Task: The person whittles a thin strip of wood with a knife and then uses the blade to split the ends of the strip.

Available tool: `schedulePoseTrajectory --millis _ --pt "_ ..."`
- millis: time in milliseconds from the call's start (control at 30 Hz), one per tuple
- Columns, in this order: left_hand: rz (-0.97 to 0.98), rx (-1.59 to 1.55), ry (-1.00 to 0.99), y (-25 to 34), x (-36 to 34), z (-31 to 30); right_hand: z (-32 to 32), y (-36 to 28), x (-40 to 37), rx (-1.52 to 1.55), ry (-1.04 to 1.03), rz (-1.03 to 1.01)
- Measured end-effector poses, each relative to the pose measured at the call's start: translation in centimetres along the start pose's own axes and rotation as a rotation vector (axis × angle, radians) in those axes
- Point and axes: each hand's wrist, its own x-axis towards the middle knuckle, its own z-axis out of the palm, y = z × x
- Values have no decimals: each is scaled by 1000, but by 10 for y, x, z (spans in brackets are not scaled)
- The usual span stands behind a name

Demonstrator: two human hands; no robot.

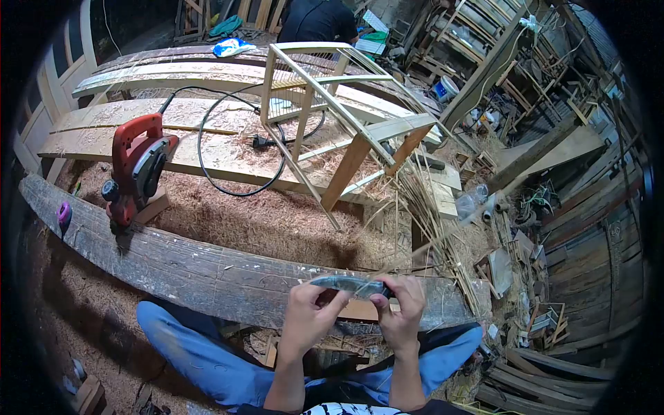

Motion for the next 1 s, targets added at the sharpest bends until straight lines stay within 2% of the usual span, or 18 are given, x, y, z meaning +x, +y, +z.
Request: schedulePoseTrajectory --millis 233,400,467,600,667,800,867,1000 --pt "68 48 -101 4 5 -15 -9 5 24 -157 186 -16" --pt "121 108 -153 4 5 -19 -12 7 22 -206 171 -50" --pt "68 29 -118 8 2 -14 -10 6 18 -195 155 -78" --pt "92 -148 -142 8 1 -8 -4 -2 12 -153 76 -122" --pt "-40 -100 -289 2 -2 -11 1 -4 7 -128 62 -143" --pt "-39 -116 -280 -10 -6 -6 5 -5 5 -108 20 -155" --pt "55 -175 -176 -9 -7 0 4 -8 5 -123 8 -146" --pt "93 -160 -188 -12 -5 -3 5 -10 8 -101 -20 -137"
